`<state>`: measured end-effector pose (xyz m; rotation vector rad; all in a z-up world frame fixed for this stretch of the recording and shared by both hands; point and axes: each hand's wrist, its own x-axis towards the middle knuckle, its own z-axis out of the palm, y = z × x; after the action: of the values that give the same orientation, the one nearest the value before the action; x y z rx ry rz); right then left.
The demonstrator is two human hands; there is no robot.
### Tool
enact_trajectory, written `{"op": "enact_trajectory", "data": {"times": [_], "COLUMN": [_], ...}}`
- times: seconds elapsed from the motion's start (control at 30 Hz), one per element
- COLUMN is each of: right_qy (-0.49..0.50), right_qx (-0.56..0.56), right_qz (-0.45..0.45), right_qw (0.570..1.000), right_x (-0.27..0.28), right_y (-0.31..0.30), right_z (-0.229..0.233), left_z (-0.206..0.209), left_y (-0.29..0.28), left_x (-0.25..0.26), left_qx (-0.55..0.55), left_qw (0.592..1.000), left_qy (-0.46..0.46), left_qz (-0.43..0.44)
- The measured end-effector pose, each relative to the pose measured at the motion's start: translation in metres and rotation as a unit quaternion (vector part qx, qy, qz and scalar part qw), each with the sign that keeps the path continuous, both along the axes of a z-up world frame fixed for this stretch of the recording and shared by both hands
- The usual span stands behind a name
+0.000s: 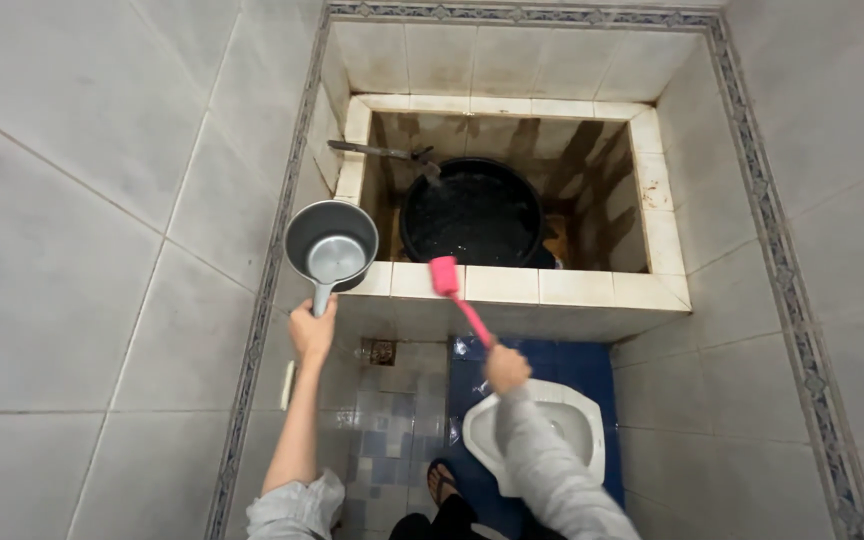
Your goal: Scrubbing the inside and tiled edges of a water storage basin in a bathroom using a brush and a dipper.
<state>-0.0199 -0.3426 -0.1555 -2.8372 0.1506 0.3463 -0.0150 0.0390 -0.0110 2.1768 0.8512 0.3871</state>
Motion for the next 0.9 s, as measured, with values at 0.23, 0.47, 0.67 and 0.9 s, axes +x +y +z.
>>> {"op": "enact_trajectory", "data": {"times": [0.23,0.47,0.67,0.9], "right_qy": [0.059,0.063,0.015,-0.002], "right_qx": [-0.038,-0.043,-0.016,0.001], "right_qz": [-0.162,-0.152,-0.003,0.002], "right_qw": [0.984,0.985,1.000,1.000], "right_x": [0.012,0.013,0.011,-0.001], "right_y": [-0.142,-0.045,0.130,0.076], "right_z": [0.034,-0.002,-0.045,-0.013], "left_z": [0.010,0.035,0.032,0.029], "left_y": [0.013,0.015,0.013,0.001], "left_x": [0.000,-0.012,-0.021,-0.021], "left_qx": [0.003,-0.040,-0.038,-0.033], "left_qw": [1.000,0.999,0.998,0.999], "left_qy": [-0.003,-0.024,-0.048,-0.032], "left_qz": [0.008,0.015,0.007,-0.025]}}
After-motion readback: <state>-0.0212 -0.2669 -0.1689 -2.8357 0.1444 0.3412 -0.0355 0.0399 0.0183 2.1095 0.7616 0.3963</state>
